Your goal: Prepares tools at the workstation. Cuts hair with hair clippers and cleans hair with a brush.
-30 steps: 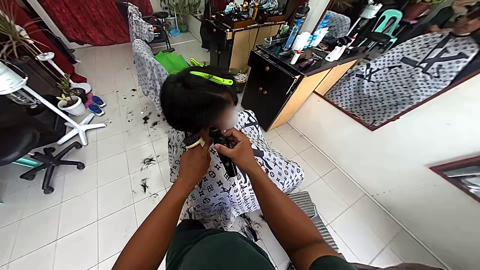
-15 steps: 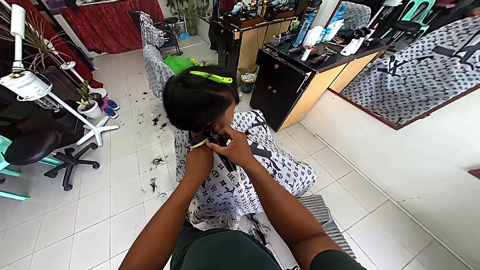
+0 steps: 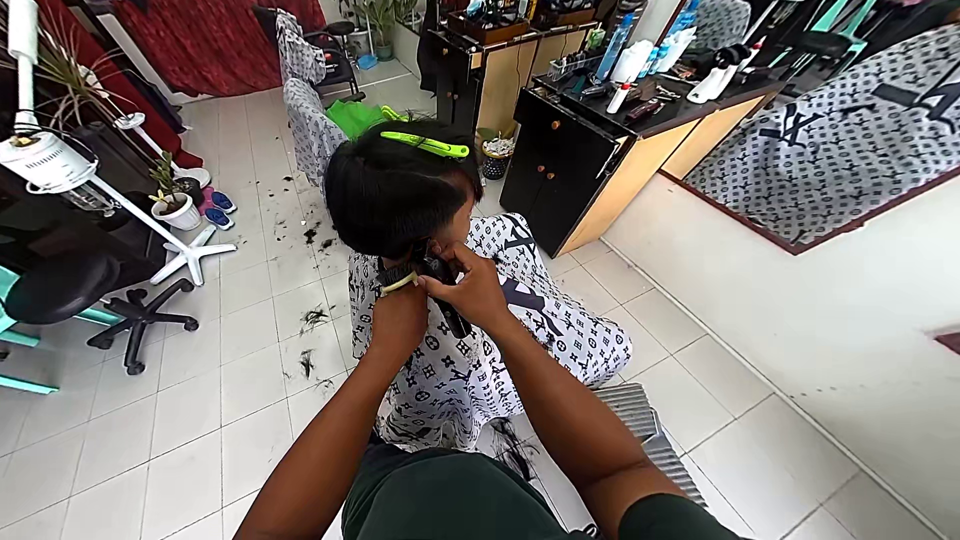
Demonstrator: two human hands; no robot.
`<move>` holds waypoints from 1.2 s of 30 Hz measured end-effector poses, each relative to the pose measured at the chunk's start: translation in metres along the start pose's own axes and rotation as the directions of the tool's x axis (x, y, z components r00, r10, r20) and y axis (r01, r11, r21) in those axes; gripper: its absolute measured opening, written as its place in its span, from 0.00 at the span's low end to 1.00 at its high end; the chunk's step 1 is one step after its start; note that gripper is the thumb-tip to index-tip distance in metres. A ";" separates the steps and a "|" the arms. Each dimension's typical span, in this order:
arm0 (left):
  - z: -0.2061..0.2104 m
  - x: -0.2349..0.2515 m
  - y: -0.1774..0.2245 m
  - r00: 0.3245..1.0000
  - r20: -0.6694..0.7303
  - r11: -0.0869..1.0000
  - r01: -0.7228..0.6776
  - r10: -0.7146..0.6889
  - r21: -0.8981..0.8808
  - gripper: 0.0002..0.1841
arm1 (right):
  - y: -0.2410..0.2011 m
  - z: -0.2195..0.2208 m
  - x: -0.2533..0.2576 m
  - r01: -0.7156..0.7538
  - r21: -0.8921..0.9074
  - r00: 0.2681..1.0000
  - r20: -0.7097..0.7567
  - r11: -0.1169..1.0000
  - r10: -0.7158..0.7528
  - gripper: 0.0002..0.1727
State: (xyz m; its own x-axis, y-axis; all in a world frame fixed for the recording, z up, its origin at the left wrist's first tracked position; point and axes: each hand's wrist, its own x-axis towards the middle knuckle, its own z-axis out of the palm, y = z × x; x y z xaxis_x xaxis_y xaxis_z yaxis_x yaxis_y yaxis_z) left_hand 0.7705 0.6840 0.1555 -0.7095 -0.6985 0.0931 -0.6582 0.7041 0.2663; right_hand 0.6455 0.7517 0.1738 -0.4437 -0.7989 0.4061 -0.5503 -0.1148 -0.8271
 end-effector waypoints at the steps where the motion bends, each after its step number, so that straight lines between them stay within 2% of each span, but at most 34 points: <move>1: 0.000 0.000 0.000 1.000 -0.013 1.000 -0.008 0.008 -0.005 0.12 | 0.001 0.001 -0.001 -0.002 0.022 1.000 -0.020 1.000 0.002 0.20; 12: -0.005 0.000 0.001 0.998 0.053 1.000 0.022 -0.022 0.004 0.12 | 0.004 0.007 -0.003 0.005 0.058 1.000 -0.025 0.998 -0.004 0.21; 16: -0.003 -0.001 -0.001 1.000 0.005 1.000 -0.021 0.021 0.008 0.12 | 0.007 0.011 -0.005 -0.029 0.147 0.996 -0.084 0.989 0.041 0.18; 19: -0.007 -0.001 0.000 0.999 0.046 1.000 -0.017 0.017 0.012 0.13 | 0.007 0.015 -0.009 -0.058 0.204 0.991 -0.105 0.977 0.080 0.17; 27: -0.009 0.000 0.000 0.998 0.065 1.000 0.005 -0.007 0.028 0.12 | 0.009 0.018 -0.008 -0.020 0.236 0.993 -0.104 0.972 0.046 0.18; 33: -0.003 0.000 -0.006 0.999 0.008 0.999 -0.043 0.043 0.009 0.15 | 0.005 0.020 -0.011 -0.121 0.331 0.977 -0.129 0.936 0.172 0.14; 36: -0.001 0.000 -0.007 0.999 -0.004 0.999 -0.054 0.054 0.009 0.15 | 0.005 0.021 -0.013 -0.129 0.360 0.977 -0.114 0.924 0.181 0.14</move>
State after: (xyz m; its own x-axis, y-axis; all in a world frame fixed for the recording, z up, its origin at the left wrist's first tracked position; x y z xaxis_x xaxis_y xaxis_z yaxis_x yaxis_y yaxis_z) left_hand 0.7760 0.6787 0.1547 -0.7429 -0.6600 0.1115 -0.6214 0.7419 0.2520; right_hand 0.6636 0.7491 0.1558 -0.6138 -0.7338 0.2912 -0.1967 -0.2152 -0.9566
